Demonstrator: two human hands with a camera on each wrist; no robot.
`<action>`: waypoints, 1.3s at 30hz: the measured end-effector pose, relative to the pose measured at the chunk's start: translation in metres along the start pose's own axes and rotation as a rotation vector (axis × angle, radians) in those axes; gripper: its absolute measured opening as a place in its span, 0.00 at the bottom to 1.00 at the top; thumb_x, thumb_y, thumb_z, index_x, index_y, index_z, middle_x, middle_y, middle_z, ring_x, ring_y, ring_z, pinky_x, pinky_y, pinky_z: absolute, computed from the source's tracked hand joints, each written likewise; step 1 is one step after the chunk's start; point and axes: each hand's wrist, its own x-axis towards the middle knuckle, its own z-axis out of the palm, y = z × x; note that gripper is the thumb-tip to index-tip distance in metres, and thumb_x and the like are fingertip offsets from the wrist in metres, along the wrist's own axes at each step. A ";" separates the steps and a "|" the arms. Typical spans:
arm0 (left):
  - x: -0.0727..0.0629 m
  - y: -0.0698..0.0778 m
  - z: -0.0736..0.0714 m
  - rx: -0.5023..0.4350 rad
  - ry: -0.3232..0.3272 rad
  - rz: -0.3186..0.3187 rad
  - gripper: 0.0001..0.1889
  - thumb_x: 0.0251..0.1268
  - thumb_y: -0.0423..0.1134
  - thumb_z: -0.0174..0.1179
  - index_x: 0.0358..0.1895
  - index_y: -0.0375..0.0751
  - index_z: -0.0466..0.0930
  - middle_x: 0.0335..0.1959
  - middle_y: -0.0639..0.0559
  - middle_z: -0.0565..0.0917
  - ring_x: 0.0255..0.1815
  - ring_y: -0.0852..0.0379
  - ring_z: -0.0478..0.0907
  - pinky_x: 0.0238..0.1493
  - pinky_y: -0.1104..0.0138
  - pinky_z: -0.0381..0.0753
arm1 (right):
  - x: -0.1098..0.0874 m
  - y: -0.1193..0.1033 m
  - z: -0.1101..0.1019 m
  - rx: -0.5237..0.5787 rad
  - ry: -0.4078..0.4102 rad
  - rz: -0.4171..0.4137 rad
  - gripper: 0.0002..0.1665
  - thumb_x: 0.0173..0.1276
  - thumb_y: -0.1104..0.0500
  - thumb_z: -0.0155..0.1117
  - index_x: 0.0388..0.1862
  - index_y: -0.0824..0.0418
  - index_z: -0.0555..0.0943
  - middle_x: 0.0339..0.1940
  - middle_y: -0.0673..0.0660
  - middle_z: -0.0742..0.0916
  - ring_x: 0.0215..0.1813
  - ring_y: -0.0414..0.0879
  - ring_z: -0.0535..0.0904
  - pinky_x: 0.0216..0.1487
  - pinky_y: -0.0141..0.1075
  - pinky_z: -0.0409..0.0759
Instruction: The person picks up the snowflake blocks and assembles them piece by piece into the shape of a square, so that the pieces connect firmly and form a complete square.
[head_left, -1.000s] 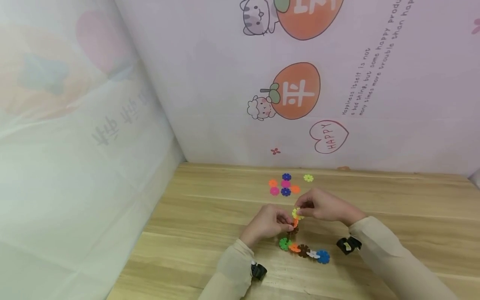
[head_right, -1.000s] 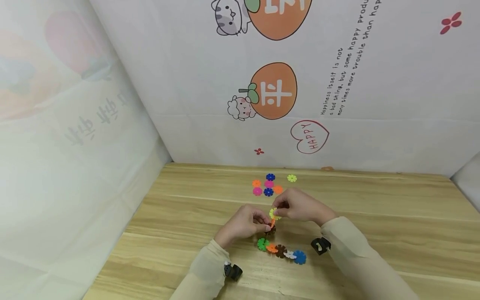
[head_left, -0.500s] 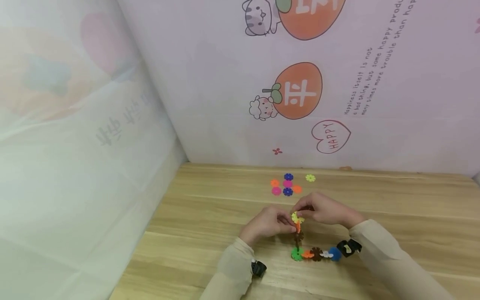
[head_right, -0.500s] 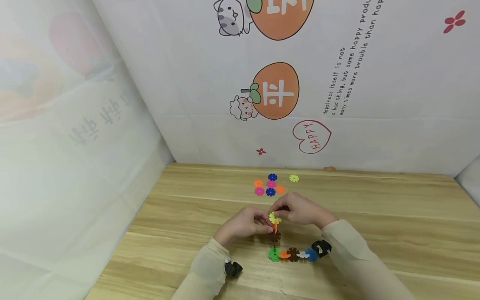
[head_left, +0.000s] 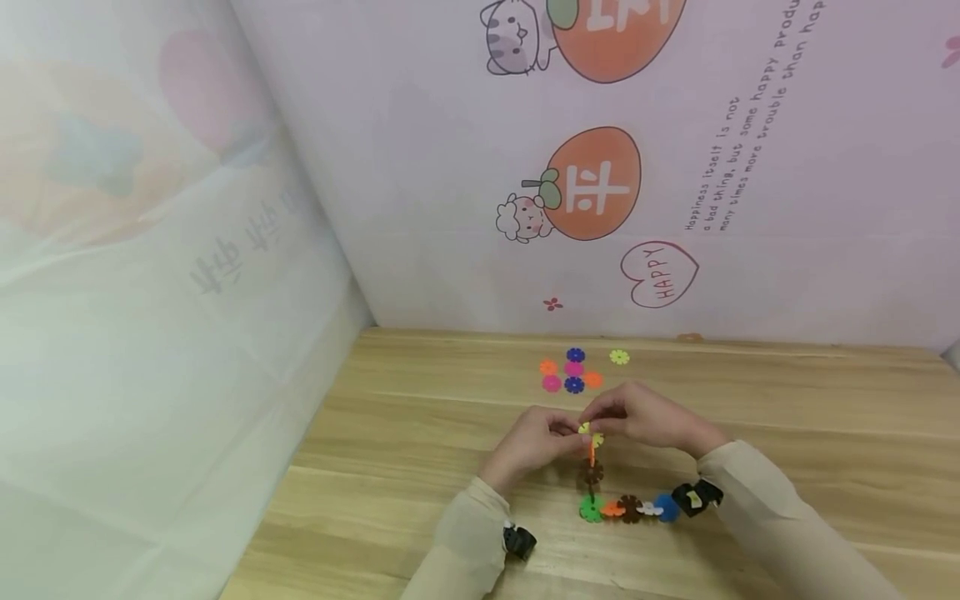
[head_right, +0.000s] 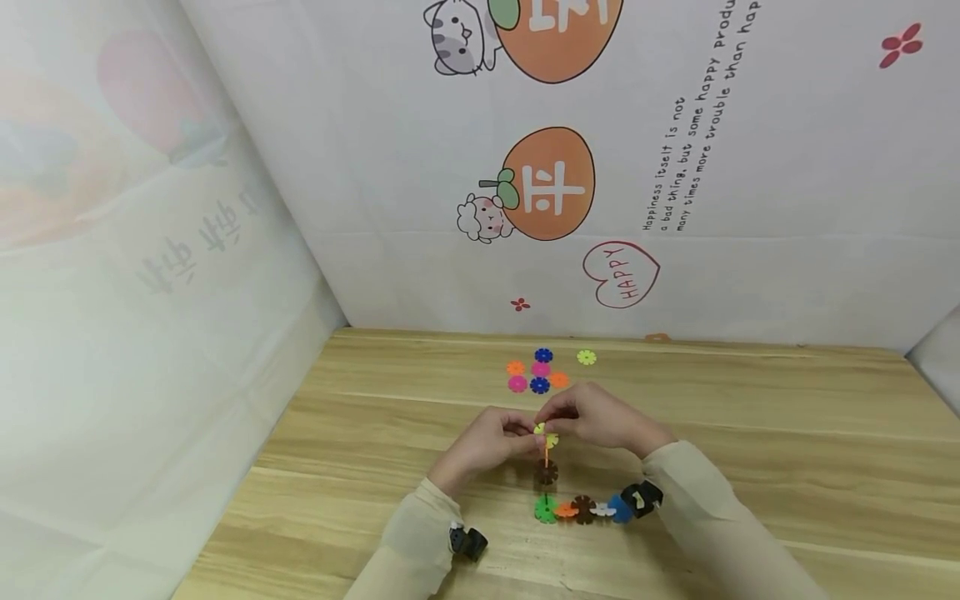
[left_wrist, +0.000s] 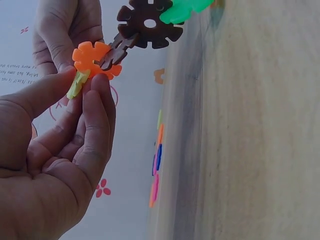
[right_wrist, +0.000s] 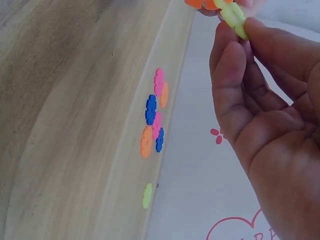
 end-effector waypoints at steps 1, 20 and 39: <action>0.000 0.000 0.000 -0.013 0.004 -0.006 0.08 0.64 0.46 0.67 0.40 0.48 0.88 0.33 0.60 0.86 0.36 0.67 0.81 0.41 0.70 0.80 | 0.000 0.001 0.000 0.006 0.002 -0.001 0.10 0.73 0.59 0.60 0.47 0.57 0.86 0.43 0.50 0.90 0.41 0.36 0.83 0.42 0.30 0.82; -0.005 -0.002 -0.004 -0.075 0.003 -0.010 0.05 0.64 0.42 0.67 0.38 0.45 0.85 0.30 0.58 0.85 0.34 0.57 0.84 0.39 0.68 0.82 | 0.029 0.054 -0.007 -0.307 0.269 0.259 0.18 0.69 0.61 0.63 0.51 0.74 0.81 0.42 0.67 0.88 0.45 0.58 0.84 0.50 0.52 0.83; -0.004 0.002 -0.009 -0.089 0.011 -0.011 0.07 0.63 0.40 0.68 0.40 0.43 0.86 0.31 0.57 0.85 0.33 0.59 0.84 0.39 0.71 0.81 | 0.068 0.068 0.003 -0.406 0.252 0.312 0.16 0.64 0.63 0.68 0.48 0.72 0.82 0.37 0.62 0.86 0.39 0.53 0.82 0.46 0.48 0.83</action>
